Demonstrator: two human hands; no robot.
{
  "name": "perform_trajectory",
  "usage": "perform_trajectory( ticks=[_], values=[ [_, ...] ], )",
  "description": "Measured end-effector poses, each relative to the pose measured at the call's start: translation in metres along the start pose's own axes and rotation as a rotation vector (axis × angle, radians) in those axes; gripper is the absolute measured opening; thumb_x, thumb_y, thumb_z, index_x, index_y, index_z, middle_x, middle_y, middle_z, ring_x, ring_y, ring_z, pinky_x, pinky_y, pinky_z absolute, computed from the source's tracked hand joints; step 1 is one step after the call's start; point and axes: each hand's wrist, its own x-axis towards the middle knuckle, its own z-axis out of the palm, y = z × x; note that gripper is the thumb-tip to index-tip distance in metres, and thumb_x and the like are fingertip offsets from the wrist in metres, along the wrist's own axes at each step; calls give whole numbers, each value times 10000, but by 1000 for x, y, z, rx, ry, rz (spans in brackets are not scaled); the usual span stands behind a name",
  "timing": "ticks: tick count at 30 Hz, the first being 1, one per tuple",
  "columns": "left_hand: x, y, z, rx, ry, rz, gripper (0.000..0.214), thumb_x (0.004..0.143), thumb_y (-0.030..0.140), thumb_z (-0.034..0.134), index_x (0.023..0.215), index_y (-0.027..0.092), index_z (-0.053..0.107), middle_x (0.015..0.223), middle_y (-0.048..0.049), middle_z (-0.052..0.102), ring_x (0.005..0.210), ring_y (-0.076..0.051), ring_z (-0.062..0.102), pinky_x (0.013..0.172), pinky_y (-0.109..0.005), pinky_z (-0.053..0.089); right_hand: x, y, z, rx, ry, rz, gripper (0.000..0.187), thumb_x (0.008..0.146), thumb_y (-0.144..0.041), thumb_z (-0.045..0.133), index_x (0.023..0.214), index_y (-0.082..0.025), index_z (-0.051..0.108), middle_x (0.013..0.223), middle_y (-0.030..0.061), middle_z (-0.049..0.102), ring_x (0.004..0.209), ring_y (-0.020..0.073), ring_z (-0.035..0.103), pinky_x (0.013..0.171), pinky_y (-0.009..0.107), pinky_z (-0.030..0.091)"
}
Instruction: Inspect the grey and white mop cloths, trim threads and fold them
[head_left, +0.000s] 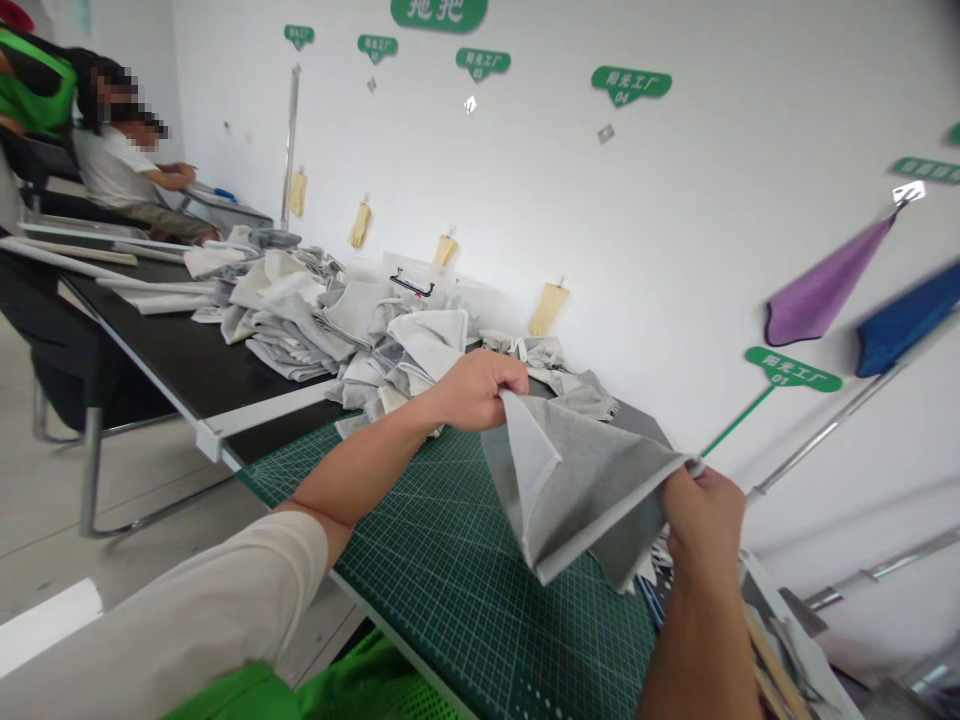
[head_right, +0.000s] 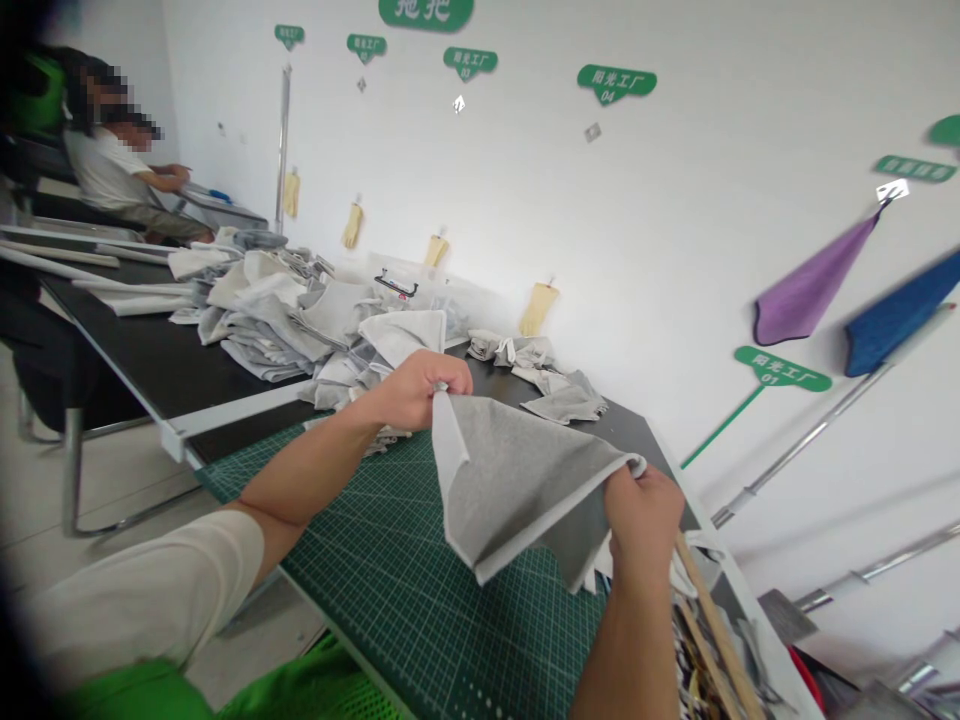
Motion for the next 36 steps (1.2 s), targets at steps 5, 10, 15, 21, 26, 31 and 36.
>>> perform_trajectory(
  ticks=[5, 10, 15, 21, 26, 31, 36],
  values=[
    [10, -22, 0, -202, 399, -384, 185, 730, 294, 455, 640, 148, 524, 559, 17, 509, 529, -107, 466, 507, -217, 354, 2, 0, -1, 238, -190, 207, 232, 608, -316, 603, 762, -142, 616, 476, -43, 475, 447, 113, 408, 404, 223, 296],
    [12, -20, -1, 235, 392, -418, 308, 713, 230, 504, 999, 156, 590, 901, -49, 659, 834, -196, 588, 738, -298, 456, 1, -5, 1, 190, -257, 112, 341, 660, -387, 588, 886, -139, 650, 562, -9, 558, 497, 127, 454, 456, 230, 324],
    [5, -4, 2, 416, 212, -230, 239, 738, 160, 432, 833, 180, 650, 871, -46, 672, 839, -184, 604, 767, -292, 451, -3, -7, 7, 20, -156, -82, 375, 682, -345, 521, 932, -113, 676, 557, -2, 546, 491, 116, 429, 462, 227, 291],
    [5, -4, 7, 296, 233, -69, 210, 676, 93, 427, 689, 151, 628, 757, -30, 660, 739, -135, 591, 679, -235, 436, -3, -4, 3, -109, -408, -182, 373, 716, -307, 528, 1033, -153, 649, 726, 20, 633, 579, 141, 520, 533, 246, 391],
    [3, 3, 22, 292, 212, -68, 199, 693, 104, 432, 694, 150, 626, 709, -25, 639, 696, -132, 579, 633, -231, 424, -23, -22, 14, 92, -594, -416, 351, 821, -398, 518, 1099, -201, 604, 1136, 68, 616, 1059, 213, 554, 905, 342, 425],
    [-4, 16, 35, 317, 32, 82, 214, 771, 151, 443, 793, 163, 655, 827, -33, 641, 795, -132, 587, 713, -232, 446, -54, -49, 30, 124, -606, -523, 553, 799, -585, 515, 1156, -164, 560, 1070, 92, 630, 922, 206, 593, 724, 271, 472],
    [-6, 25, 36, 386, -78, 44, 223, 803, 180, 432, 925, 179, 619, 971, -36, 639, 919, -140, 587, 784, -238, 458, -67, -56, 34, -83, -319, -513, 385, 861, -486, 486, 698, -155, 597, 593, 1, 530, 562, 116, 476, 502, 214, 352]
  ],
)
